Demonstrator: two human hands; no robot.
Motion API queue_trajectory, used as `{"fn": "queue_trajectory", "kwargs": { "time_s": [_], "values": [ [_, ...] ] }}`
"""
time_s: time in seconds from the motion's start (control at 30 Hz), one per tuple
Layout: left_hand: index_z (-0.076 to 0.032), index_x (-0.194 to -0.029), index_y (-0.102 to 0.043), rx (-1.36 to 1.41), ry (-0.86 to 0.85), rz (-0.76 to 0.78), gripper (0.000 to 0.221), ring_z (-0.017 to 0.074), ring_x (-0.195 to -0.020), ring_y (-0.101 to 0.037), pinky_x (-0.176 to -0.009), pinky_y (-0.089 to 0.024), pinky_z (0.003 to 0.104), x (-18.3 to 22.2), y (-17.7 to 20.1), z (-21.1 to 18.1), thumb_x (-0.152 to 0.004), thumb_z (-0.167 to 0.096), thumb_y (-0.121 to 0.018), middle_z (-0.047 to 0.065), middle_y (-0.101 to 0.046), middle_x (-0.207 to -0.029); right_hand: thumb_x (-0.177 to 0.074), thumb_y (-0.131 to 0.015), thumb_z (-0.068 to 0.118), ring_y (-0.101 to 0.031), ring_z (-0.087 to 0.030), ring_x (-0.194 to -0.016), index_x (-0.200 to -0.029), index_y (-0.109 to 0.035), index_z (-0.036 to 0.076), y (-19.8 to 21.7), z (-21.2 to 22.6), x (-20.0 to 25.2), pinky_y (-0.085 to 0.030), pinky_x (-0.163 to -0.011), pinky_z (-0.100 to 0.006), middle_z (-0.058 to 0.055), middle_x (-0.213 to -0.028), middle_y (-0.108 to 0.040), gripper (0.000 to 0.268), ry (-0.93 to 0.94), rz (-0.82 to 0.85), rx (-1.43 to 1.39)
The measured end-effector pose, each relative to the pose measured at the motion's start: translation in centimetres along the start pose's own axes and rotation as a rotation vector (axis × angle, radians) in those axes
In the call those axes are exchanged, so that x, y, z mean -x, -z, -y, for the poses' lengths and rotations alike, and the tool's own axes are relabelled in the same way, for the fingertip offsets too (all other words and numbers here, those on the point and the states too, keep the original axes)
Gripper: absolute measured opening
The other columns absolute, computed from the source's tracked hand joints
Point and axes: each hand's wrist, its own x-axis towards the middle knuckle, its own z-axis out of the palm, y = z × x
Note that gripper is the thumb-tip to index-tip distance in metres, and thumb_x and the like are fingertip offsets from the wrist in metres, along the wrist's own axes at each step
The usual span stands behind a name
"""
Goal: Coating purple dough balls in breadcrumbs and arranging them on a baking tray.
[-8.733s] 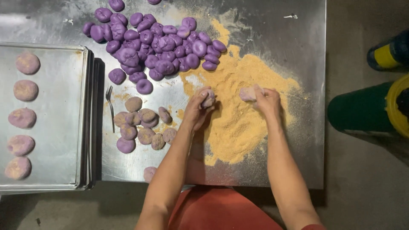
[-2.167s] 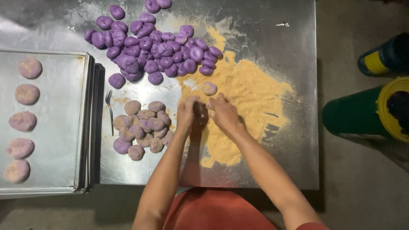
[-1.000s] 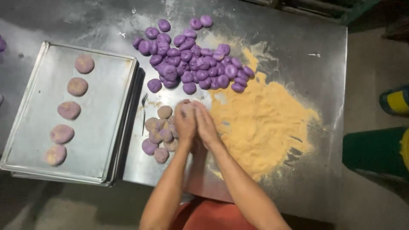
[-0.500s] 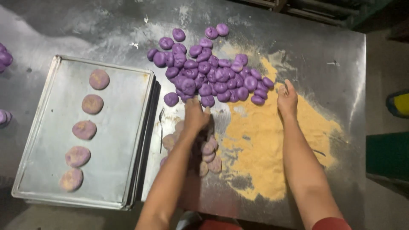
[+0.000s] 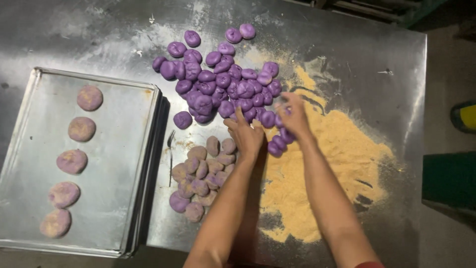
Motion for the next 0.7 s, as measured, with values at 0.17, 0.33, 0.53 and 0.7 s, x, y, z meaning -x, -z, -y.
{"fn": "queue_trajectory", "kwargs": {
  "time_s": [0.17,0.33,0.53,0.7],
  "values": [
    [-0.001,-0.141,-0.051,0.145,-0.051,-0.014,0.057,0.0460,-0.107,-0.053,-0.094,-0.047,0.050,4.8,-2.0,1.4,-0.087,-0.014,-0.063,0.029,-0.047,-0.119,-0.091,-0.075,0.018,-0.066,-0.031,-0.105,-0.117,-0.070,0.007,1.9,1.6,4.3,-0.053,-0.095,-0.041,-0.014,-0.113,-0.070,0.028,0.087,0.283,0.114],
    [-0.007,-0.140,-0.059,0.142,-0.145,0.259,0.046,0.0417,-0.108,-0.057,-0.095,-0.049,0.048,10.2,1.6,1.0,-0.096,-0.019,-0.062,0.023,-0.053,-0.114,-0.092,-0.074,0.016,-0.065,-0.032,-0.107,-0.112,-0.071,0.005,9.2,2.2,10.9,-0.053,-0.095,-0.042,-0.014,-0.112,-0.069,0.023,0.042,0.298,0.123],
    [0.000,-0.151,-0.043,-0.004,-0.447,0.298,0.073,0.0533,-0.130,-0.041,-0.109,-0.034,0.057,14.4,4.0,0.8,-0.091,-0.031,-0.069,0.035,-0.041,-0.140,-0.110,-0.043,0.008,-0.059,-0.026,-0.132,-0.138,-0.058,0.001,10.8,-0.6,24.0,-0.048,-0.109,-0.038,-0.012,-0.140,-0.061,0.033,-0.436,-0.470,0.063],
    [0.000,-0.158,-0.036,0.174,-0.391,0.384,0.071,0.0507,-0.154,-0.025,-0.126,-0.024,0.052,17.0,-0.9,0.4,-0.102,-0.037,-0.058,0.035,-0.022,-0.166,-0.110,-0.041,0.012,-0.055,-0.030,-0.137,-0.140,-0.058,0.000,4.5,-0.6,24.8,-0.043,-0.116,-0.047,-0.016,-0.145,-0.061,0.037,-0.259,-0.570,-0.112]
  ]
}}
